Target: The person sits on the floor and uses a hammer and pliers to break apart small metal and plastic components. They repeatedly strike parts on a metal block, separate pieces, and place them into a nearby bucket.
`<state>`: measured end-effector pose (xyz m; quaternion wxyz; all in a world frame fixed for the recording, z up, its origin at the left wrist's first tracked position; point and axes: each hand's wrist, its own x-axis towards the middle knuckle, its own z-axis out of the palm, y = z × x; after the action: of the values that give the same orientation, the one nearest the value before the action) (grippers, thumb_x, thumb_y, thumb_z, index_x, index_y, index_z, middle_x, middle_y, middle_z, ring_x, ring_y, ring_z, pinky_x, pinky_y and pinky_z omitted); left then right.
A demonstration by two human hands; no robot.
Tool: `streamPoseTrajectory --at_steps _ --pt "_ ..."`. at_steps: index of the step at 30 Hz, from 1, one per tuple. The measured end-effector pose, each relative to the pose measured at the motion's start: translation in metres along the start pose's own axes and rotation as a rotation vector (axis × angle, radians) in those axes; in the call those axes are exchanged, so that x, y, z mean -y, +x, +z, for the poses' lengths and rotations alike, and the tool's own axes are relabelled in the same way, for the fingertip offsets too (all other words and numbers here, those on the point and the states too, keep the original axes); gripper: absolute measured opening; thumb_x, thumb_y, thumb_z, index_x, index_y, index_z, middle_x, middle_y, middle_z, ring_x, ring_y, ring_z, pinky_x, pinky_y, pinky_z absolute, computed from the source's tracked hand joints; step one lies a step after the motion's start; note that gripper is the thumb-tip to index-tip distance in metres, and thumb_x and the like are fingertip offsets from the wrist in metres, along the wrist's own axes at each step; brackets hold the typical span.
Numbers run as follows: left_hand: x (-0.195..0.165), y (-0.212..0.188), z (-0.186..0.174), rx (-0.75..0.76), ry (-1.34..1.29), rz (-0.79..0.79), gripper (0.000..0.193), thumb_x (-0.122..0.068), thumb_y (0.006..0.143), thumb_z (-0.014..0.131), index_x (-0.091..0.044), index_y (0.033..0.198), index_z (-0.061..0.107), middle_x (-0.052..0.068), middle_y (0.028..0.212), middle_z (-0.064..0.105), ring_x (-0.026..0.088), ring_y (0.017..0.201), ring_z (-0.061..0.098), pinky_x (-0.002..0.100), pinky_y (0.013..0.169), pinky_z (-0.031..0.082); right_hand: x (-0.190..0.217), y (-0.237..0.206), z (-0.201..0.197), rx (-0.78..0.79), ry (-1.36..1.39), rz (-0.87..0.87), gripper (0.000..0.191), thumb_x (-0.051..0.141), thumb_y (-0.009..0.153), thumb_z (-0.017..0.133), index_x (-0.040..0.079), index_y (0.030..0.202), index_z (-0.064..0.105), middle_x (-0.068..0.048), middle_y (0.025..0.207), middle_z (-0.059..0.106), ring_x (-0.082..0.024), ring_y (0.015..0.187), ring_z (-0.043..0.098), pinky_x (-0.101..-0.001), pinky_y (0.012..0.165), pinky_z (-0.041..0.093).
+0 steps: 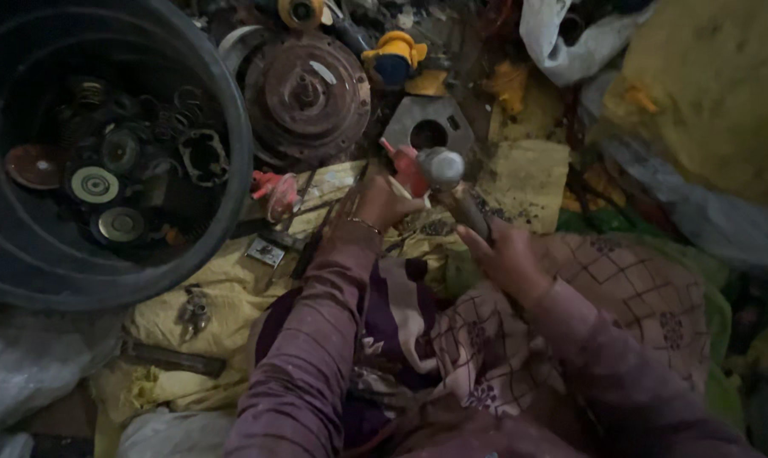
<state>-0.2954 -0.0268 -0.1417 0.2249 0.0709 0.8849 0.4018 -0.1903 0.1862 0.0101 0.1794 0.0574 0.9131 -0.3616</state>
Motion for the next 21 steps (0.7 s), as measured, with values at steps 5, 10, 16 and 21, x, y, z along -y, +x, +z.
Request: streamPoseTrajectory --at_steps 5,10,16,21 --pt "0.004 -0.001 0.004 -0.112 -0.221 0.010 0.054 -0.047 0.061 0.091 -0.004 0.089 0.075 0.010 0.077 0.074 0.025 0.075 0.075 0.042 0.066 0.059 0.002 -0.051 -0.047 -0.006 0.310 -0.283 0.031 0.029 0.105 0.060 0.001 0.095 0.068 -0.007 0.076 0.064 -0.013 0.061 0.057 -0.0339 0.052 0.047" --pt "-0.002 -0.006 -0.001 -0.143 -0.210 0.051 0.058 -0.048 0.060 0.092 -0.002 0.092 0.076 0.011 0.078 0.074 0.025 0.074 0.074 0.042 0.065 0.057 0.000 -0.052 -0.036 -0.123 0.511 -0.003 0.032 0.026 0.096 0.064 0.008 0.123 0.061 0.006 0.092 0.067 -0.006 0.065 0.062 -0.0284 0.054 0.052" --pt "-0.016 -0.011 -0.008 -0.047 0.145 0.115 0.076 -0.049 0.076 0.089 0.001 0.127 0.064 0.016 0.073 0.068 0.026 0.066 0.069 0.042 0.065 0.056 -0.018 0.006 0.015 0.030 -0.245 -0.013 0.046 0.043 0.102 0.074 -0.003 0.098 0.069 -0.008 0.067 0.062 -0.017 0.057 0.059 -0.0352 0.055 0.050" --pt "-0.015 -0.010 -0.005 -0.124 -0.258 0.041 0.044 -0.040 0.064 0.093 -0.003 0.079 0.075 0.007 0.068 0.070 0.020 0.065 0.072 0.042 0.063 0.060 -0.015 -0.052 -0.042 -0.010 0.249 0.013 0.040 0.031 0.095 0.063 0.010 0.128 0.068 -0.007 0.069 0.066 -0.015 0.052 0.057 -0.0337 0.046 0.047"
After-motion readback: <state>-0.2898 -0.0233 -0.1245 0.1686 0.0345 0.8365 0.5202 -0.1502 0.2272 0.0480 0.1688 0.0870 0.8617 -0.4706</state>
